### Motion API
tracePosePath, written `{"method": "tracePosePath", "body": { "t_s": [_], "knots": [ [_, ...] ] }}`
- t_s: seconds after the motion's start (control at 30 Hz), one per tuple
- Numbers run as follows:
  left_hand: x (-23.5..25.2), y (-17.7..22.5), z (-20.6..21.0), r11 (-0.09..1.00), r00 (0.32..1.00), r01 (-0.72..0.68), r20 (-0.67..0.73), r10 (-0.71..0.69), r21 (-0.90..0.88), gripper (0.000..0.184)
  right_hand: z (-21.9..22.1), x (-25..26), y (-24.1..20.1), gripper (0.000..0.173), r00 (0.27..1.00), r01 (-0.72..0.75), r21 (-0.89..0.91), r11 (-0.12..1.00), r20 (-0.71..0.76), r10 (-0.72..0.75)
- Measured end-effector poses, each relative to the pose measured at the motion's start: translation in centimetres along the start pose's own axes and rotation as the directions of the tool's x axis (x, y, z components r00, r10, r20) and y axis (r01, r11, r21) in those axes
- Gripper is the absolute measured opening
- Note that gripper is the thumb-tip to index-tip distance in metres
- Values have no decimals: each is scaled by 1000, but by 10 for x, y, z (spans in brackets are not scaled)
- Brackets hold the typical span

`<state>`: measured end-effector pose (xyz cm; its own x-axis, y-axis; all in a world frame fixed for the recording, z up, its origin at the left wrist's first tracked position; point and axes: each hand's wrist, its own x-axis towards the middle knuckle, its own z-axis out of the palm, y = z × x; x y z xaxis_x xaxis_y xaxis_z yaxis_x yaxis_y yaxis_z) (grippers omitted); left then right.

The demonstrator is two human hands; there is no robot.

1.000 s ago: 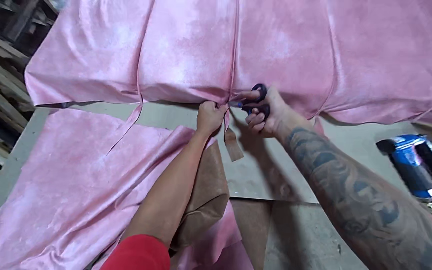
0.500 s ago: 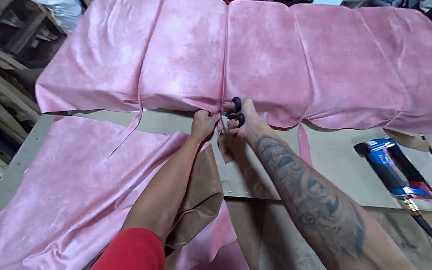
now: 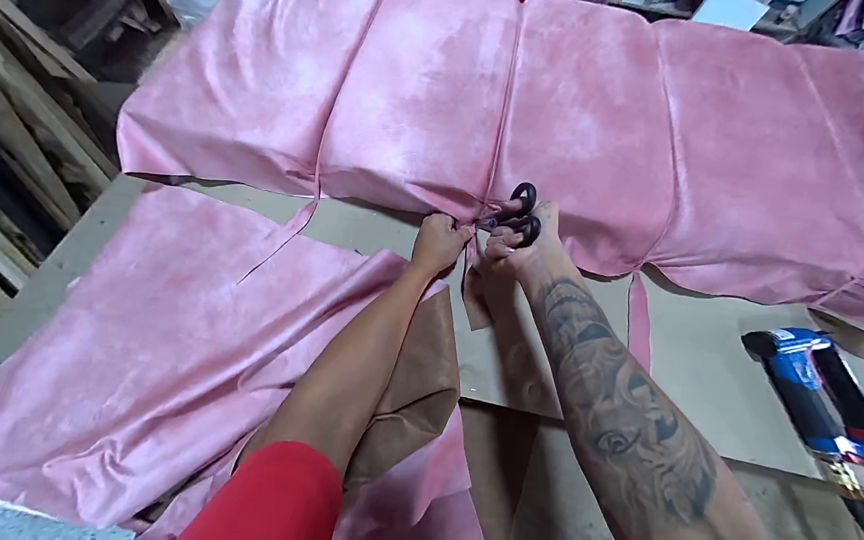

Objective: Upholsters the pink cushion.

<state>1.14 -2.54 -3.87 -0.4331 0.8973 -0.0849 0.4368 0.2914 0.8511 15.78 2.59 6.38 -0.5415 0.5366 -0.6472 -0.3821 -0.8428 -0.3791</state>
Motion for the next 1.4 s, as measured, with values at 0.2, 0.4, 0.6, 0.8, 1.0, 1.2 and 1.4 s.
{"method": "tracePosePath", "body": {
  "t_s": [0.2, 0.4, 0.6, 0.8, 1.0, 1.2, 1.4],
  "knots": [
    [-7, 8, -2, 999, 997, 46, -67, -45, 22, 45, -47, -47, -1, 42, 995, -97, -356, 929, -68, 78],
    [-6, 3, 1, 999, 996, 11, -83, -14, -38, 43, -74, -53, 10, 49, 989, -143, -504, 852, -39, 143],
    [-4, -5, 2, 967, 1000, 0, -26, -7, -256, 42, -82, -37, 7, 51, 915, -296, -236, 925, 208, 346],
    [-3, -6, 7, 966, 995, -23, -95, -2, -259, 38, -83, -37, 20, 39, 927, -211, -95, 973, 297, 230],
    [-3, 2, 8, 997, 986, 24, -162, -35, -73, 39, -118, -76, 44, 49, 971, -78, -388, 918, 181, 159],
    [6, 17, 12, 995, 990, 69, -115, -77, -76, 47, -159, -127, 35, 30, 879, 16, -988, 151, -58, -474],
    [5, 14, 20, 980, 979, 158, -109, -171, -121, 37, -207, -117, 6, 30, 735, -154, -945, -287, 84, -672]
  ]
}}
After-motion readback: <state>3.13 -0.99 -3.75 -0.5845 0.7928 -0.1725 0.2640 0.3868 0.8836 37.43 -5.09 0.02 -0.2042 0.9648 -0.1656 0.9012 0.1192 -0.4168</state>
